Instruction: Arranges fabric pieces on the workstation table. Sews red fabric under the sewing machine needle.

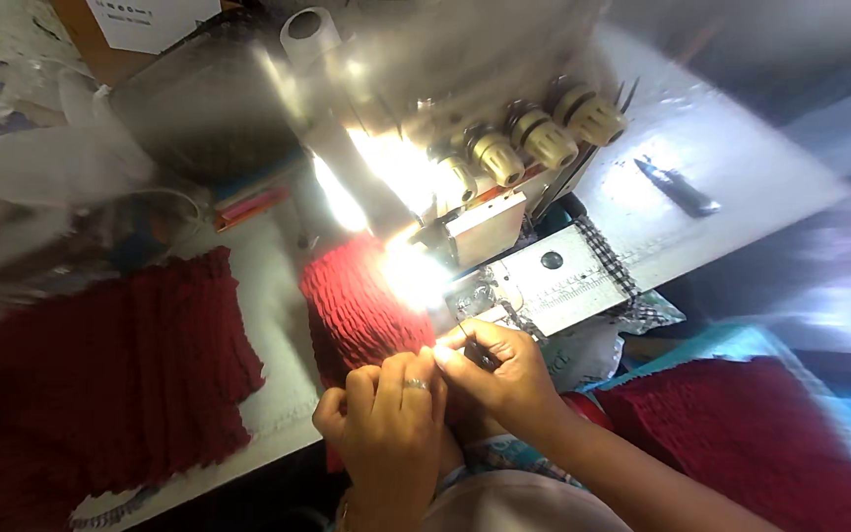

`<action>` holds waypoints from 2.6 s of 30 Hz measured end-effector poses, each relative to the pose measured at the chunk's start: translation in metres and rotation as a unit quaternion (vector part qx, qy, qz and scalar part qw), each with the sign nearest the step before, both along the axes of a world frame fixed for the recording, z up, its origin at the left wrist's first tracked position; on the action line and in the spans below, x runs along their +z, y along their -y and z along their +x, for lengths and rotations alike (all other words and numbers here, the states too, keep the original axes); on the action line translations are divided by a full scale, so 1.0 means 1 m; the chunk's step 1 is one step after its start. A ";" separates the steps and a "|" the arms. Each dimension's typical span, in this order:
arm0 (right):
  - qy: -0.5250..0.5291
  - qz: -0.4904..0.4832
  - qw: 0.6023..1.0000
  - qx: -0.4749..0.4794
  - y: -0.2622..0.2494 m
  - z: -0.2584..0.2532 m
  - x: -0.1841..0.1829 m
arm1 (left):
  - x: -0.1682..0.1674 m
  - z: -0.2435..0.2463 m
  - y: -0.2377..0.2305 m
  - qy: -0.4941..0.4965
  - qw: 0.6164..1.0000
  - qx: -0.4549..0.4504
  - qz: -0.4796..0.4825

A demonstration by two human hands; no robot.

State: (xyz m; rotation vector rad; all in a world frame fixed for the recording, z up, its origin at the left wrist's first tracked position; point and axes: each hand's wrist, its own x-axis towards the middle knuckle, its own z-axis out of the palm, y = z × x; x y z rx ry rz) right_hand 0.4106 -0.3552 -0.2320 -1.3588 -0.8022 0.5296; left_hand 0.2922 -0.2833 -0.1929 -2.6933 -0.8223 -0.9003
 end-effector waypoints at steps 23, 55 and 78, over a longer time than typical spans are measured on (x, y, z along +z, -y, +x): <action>0.003 0.024 0.999 -0.044 0.000 0.005 -0.006 | 0.022 0.000 -0.083 -0.103 0.952 -0.241 -0.160; -0.118 0.014 0.989 -0.090 -0.057 0.022 0.006 | 0.009 0.016 -0.044 0.012 0.996 -0.044 -0.072; -0.208 -0.021 0.978 0.003 -0.018 0.003 0.003 | -0.017 0.003 -0.018 0.161 0.948 0.033 -0.274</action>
